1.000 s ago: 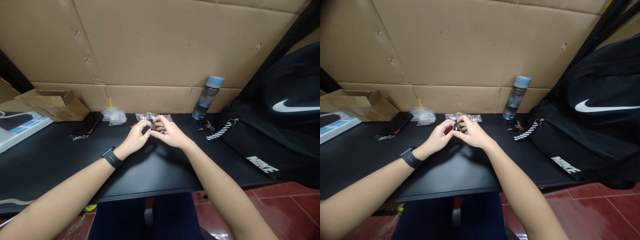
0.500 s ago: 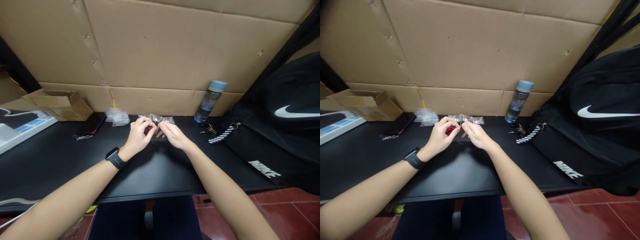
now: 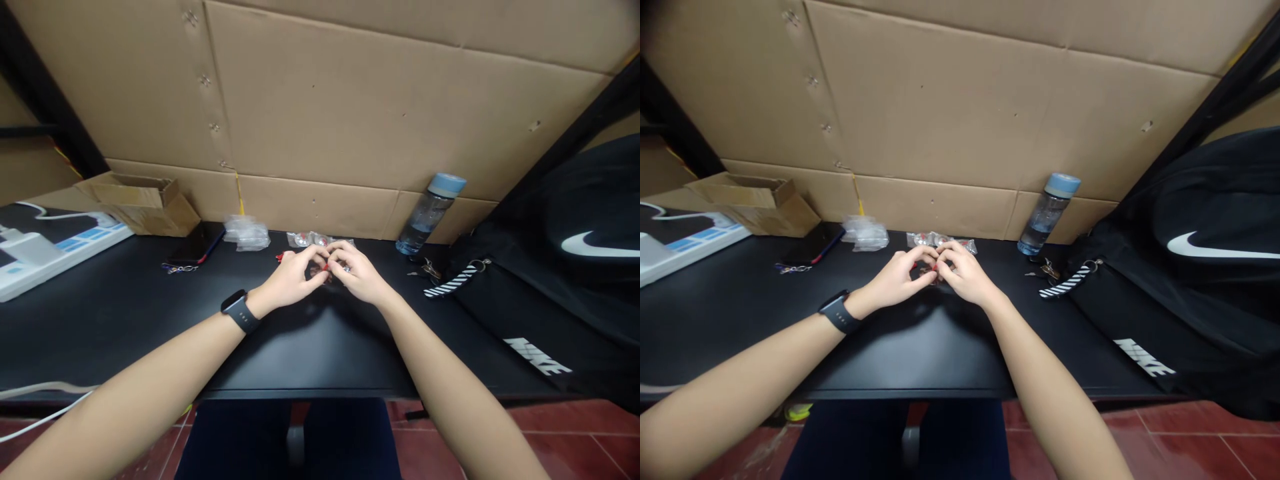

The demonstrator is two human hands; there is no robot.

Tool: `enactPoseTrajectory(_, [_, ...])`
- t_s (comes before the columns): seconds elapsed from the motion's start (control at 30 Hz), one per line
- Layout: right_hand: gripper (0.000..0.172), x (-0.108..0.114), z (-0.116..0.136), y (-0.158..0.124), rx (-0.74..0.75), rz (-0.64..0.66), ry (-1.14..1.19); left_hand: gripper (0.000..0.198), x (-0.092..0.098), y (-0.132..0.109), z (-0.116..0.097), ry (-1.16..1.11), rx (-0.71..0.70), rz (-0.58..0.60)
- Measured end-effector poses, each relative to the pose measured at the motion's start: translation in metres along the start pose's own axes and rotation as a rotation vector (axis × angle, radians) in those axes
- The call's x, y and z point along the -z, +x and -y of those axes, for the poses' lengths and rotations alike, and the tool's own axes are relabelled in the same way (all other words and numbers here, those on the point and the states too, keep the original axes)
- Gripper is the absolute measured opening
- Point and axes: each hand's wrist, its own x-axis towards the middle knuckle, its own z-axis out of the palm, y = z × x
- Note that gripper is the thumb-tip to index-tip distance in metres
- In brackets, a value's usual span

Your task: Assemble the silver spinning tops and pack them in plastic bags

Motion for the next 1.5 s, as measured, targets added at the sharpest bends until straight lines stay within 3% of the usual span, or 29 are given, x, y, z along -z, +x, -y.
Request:
enactPoseTrajectory(0.13, [0.018,0.001,-0.001,0.000,-0.011,0.037,0.006,0.027,0.003,-0.001,0.006,0.074,0.030,0.092])
enactPoseTrajectory(0.37, [0.021,0.004,-0.009,-0.005,-0.095,0.326,-0.143,0.044,0.022,-0.007,0.030,0.542,0.159,0.302])
enactPoseTrajectory(0.47, [0.021,0.009,-0.016,-0.008,-0.174,0.316,-0.273,0.031,0.027,-0.007,0.035,0.650,0.134,0.350])
enactPoseTrajectory(0.6, [0.025,0.020,-0.028,-0.012,-0.270,0.308,-0.430,0.020,0.028,-0.006,0.035,0.704,0.070,0.348])
enactPoseTrajectory(0.73, [0.033,0.026,-0.038,-0.012,-0.227,0.325,-0.363,0.021,0.025,-0.004,0.036,0.675,0.024,0.343])
enactPoseTrajectory(0.97, [0.022,0.021,-0.042,-0.010,-0.262,0.255,-0.306,0.032,0.022,-0.003,0.039,0.545,0.082,0.299])
enactPoseTrajectory(1.13, [0.025,0.021,-0.046,-0.011,-0.285,0.205,-0.269,0.035,0.022,-0.005,0.040,0.545,0.086,0.302])
enactPoseTrajectory(1.27, [0.025,0.021,-0.046,-0.011,-0.283,0.179,-0.256,0.033,0.021,-0.006,0.039,0.540,0.075,0.288])
enactPoseTrajectory(1.5, [0.031,0.017,-0.032,-0.007,-0.237,0.107,-0.159,0.023,0.026,0.001,0.026,0.457,0.016,0.154])
